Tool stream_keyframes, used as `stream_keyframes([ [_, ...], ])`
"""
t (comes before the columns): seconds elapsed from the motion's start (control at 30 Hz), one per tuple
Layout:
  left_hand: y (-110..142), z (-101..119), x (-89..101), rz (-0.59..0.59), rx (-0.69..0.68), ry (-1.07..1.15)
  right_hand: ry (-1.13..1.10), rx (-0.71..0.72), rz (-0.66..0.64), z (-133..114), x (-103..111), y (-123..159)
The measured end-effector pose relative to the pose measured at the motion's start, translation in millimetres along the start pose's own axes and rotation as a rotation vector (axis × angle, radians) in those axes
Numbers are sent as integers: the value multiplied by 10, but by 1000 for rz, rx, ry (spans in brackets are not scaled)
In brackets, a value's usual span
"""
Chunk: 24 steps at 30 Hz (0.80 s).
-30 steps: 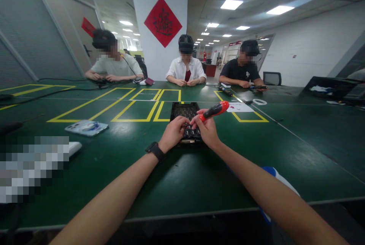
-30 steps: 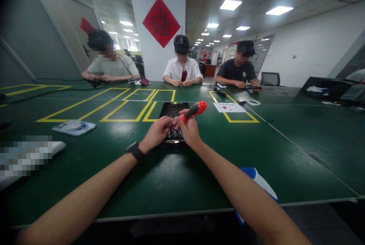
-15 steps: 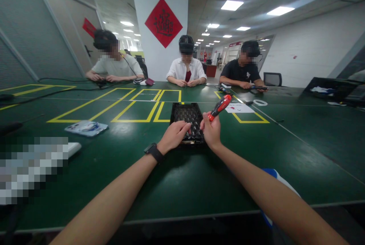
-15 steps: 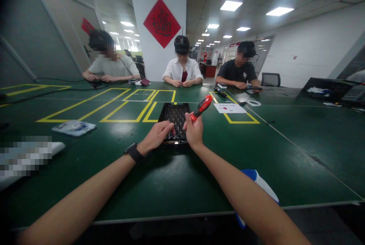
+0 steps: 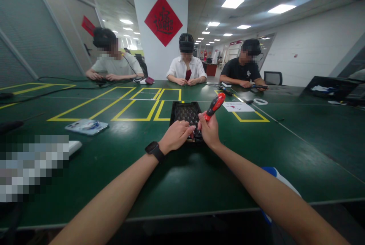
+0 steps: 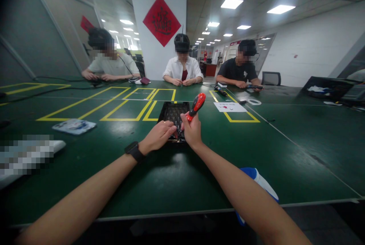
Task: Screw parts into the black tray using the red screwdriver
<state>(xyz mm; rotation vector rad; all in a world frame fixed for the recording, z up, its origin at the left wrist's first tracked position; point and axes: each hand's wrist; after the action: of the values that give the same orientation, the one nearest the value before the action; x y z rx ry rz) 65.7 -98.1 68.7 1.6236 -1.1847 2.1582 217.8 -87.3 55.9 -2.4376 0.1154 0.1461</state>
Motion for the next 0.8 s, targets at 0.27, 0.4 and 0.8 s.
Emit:
stream_keyframes([
  [0.27, 12, -26, -41, 13, -11, -26, -19, -15, 11, 15, -2, -11],
  [0.4, 13, -34, -42, 12, -3, -21, -54, -30, 31, 25, 1, -22],
  [0.8, 7, -19, -27, 7, 1, -40, -60, -35, 24, 32, -3, -23],
])
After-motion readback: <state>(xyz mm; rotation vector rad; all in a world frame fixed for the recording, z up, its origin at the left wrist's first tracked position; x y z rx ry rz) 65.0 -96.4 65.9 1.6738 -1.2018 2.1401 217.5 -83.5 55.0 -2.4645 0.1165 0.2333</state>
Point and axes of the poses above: each hand's wrist, its own y-axis away from the middle knuckle, its own x-axis out of the back of the hand, z = x × y, and after that the axes turned 13 degrees about -y, right-handed
